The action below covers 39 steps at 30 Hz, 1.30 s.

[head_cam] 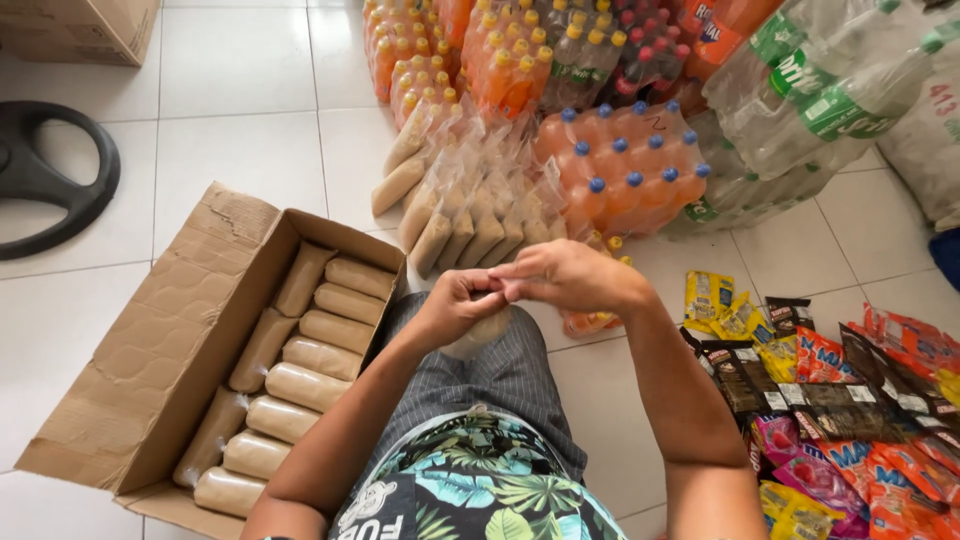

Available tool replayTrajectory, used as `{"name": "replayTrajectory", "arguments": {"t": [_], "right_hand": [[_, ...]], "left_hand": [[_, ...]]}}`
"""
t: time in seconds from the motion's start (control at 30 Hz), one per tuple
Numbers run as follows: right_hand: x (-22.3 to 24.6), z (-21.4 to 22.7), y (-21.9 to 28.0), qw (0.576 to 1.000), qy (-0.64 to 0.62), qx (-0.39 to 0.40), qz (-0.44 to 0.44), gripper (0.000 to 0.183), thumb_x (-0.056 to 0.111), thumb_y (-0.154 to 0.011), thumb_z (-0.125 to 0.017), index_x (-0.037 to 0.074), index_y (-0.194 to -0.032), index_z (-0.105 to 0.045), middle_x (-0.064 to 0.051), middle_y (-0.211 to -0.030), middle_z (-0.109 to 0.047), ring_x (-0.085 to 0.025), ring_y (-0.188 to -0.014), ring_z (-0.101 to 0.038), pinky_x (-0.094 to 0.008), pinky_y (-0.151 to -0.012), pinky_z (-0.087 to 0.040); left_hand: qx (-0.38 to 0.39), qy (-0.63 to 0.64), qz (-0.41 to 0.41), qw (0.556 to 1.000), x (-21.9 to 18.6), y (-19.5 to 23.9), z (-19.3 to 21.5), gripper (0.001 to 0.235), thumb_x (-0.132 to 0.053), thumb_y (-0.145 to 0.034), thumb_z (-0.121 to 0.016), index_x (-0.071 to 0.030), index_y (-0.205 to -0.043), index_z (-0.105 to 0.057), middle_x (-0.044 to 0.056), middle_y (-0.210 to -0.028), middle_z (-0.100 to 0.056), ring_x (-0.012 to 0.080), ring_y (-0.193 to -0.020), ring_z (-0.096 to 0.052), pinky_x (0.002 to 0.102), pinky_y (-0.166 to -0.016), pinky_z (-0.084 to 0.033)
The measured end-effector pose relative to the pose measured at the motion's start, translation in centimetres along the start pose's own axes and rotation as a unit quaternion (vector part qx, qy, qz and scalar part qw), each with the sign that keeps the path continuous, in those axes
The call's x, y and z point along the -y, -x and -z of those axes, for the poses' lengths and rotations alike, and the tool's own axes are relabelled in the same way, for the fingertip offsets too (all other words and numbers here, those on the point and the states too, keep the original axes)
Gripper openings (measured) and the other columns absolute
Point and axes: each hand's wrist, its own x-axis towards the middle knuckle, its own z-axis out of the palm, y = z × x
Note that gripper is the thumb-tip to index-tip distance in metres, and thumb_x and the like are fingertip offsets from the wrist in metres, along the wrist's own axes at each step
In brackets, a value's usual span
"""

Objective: Tying filled plastic bags and organizing them into a cardboard box.

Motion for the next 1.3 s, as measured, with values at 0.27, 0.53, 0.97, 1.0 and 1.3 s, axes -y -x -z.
{"name": "replayTrajectory", "arguments": {"t": [0.27,0.53,0.97,1.0,1.3], "right_hand": [[2.6,-1.1,1.5,0.938,0.249,-0.157,0.184,0.023,0.003,-0.080,-0.070,0.006,-0.102,-0.074,-0.006,-0.091,-0.063,-0.027,-0.093,-0.064,-0.039,-0.083,-0.053],[9.2,1.6,4.9,0.818,0.377,-0.319,0.295,0.021,0.017,-0.090,-0.080,0.007,-0.106,-0.073,-0.002,-0.098,-0.062,-0.022,-0.097,-0.062,-0.040,-0.086,-0.051],[7.6,1.4,5.7,0.716,0.465,-0.449,0.264,0.012,0.028,-0.091,-0.074,0.021,-0.101,-0.074,0.004,-0.098,-0.065,-0.022,-0.098,-0.064,-0.046,-0.084,-0.047],[7.6,1.3,5.6,0.701,0.476,-0.460,0.267,0.011,0.029,-0.093,-0.073,0.021,-0.101,-0.074,0.003,-0.098,-0.065,-0.022,-0.098,-0.064,-0.046,-0.084,-0.047],[5.9,-1.6,6.8,0.802,0.334,-0.414,0.271,0.009,0.012,-0.091,-0.080,0.013,-0.100,-0.079,0.001,-0.107,-0.073,-0.017,-0.098,-0.068,-0.041,-0.085,-0.051]], "left_hand": [[0.037,-0.074,0.003,0.997,-3.5,1.3,0.4,0.030,-0.027,-0.105,-0.061,-0.002,-0.111,-0.076,-0.001,-0.096,-0.071,0.0054,-0.088,-0.060,0.024,-0.079,-0.052],[0.232,-0.129,-0.089,0.960,-13.3,3.5,-2.7,0.047,-0.038,-0.113,-0.039,-0.003,-0.132,-0.064,0.012,-0.142,-0.052,0.0219,-0.135,-0.049,0.038,-0.116,-0.037],[0.250,-0.061,-0.142,0.956,-12.2,3.8,-6.0,0.039,-0.034,-0.114,-0.042,-0.001,-0.106,-0.061,0.007,-0.106,-0.065,0.0189,-0.100,-0.062,0.032,-0.093,-0.050],[0.256,-0.021,-0.137,0.957,-11.8,3.8,-5.9,0.039,-0.033,-0.115,-0.044,0.000,-0.102,-0.060,0.008,-0.107,-0.065,0.0181,-0.103,-0.061,0.033,-0.094,-0.050],[0.149,0.075,0.016,0.986,-9.2,3.7,-4.2,0.035,-0.027,-0.106,-0.059,0.004,-0.112,-0.073,0.007,-0.091,-0.073,0.0128,-0.089,-0.067,0.028,-0.083,-0.054]]}}
